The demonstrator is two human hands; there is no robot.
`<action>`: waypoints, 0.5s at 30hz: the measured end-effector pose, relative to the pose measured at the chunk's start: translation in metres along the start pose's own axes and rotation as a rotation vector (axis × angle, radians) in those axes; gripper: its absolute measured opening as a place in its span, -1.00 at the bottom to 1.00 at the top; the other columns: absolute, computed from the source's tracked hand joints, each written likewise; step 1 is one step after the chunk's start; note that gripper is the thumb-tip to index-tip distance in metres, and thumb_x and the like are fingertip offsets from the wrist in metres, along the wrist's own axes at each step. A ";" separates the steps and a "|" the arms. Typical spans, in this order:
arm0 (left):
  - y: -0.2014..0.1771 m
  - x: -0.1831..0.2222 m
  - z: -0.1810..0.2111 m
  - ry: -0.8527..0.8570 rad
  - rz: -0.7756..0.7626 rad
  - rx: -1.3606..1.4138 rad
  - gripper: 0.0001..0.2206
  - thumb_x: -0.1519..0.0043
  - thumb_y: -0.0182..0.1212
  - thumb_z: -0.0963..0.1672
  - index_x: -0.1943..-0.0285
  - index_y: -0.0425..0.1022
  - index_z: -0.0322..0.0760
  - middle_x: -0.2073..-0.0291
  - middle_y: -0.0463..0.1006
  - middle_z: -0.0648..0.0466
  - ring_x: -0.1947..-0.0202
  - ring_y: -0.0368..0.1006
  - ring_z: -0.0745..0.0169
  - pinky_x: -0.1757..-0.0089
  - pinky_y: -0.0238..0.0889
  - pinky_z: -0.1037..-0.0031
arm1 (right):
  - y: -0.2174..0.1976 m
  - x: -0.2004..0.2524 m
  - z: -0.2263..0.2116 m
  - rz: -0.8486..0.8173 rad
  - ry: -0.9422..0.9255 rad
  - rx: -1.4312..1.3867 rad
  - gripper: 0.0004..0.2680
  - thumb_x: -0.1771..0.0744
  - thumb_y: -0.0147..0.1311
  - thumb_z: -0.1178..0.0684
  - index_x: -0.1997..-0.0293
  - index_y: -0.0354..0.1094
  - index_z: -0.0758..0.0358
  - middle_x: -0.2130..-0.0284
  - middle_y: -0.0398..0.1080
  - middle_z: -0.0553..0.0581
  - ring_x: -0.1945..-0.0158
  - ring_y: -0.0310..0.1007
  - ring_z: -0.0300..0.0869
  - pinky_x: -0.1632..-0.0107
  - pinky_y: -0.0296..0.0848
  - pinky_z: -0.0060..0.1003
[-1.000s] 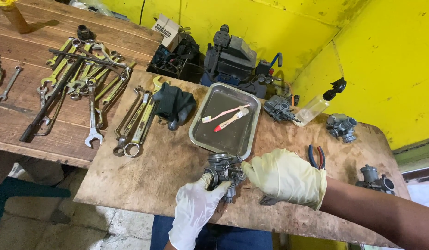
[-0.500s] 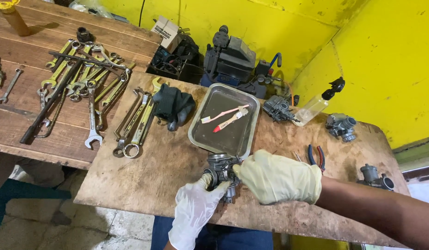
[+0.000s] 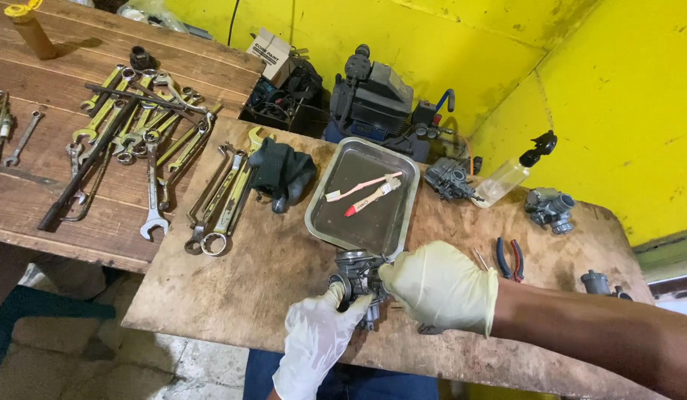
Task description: Disassembling and inspecting a motorcycle carburetor using a screwdriver and pliers on a workbench.
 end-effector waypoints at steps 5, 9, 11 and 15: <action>-0.018 0.000 0.009 0.023 0.024 0.077 -0.57 -0.04 0.32 0.28 0.27 0.62 0.09 0.70 0.61 0.09 0.61 0.56 0.04 0.35 0.36 0.25 | 0.007 -0.005 0.011 0.039 0.049 -0.034 -0.87 -0.18 0.03 0.17 0.27 0.23 0.13 0.50 0.38 0.12 0.59 0.47 0.12 0.58 0.42 0.08; -0.023 0.001 0.014 0.049 -0.003 0.084 -0.59 -0.08 0.31 0.26 0.30 0.56 0.04 0.67 0.59 0.04 0.57 0.56 -0.05 0.39 0.38 0.23 | 0.011 0.001 0.010 0.116 0.008 0.002 -0.66 -0.12 0.25 0.06 0.13 0.19 0.10 0.44 0.36 0.07 0.56 0.47 0.07 0.53 0.46 0.03; -0.032 0.001 0.020 0.055 0.000 0.094 -0.58 -0.08 0.34 0.25 0.34 0.55 0.01 0.68 0.59 0.08 0.60 0.55 -0.03 0.39 0.38 0.27 | 0.004 0.009 0.006 0.263 0.006 0.074 -0.85 -0.23 0.05 0.18 0.19 0.20 0.10 0.54 0.32 0.05 0.64 0.44 0.04 0.64 0.43 0.01; -0.040 0.006 0.023 -0.129 -0.182 0.239 -0.62 -0.09 0.26 0.21 0.23 0.59 0.03 0.44 0.73 0.15 0.33 0.64 0.12 0.16 0.39 0.34 | -0.027 0.044 -0.006 0.538 0.045 0.074 -0.77 -0.22 0.03 0.32 0.10 0.23 0.24 0.62 0.28 -0.01 0.70 0.32 -0.11 0.71 0.37 -0.14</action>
Point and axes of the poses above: each hand's wrist, its own x-axis away from the middle knuckle, its own y-axis out of the palm, z = x × y, the point moved 10 cm from there along -x, towards the middle knuckle
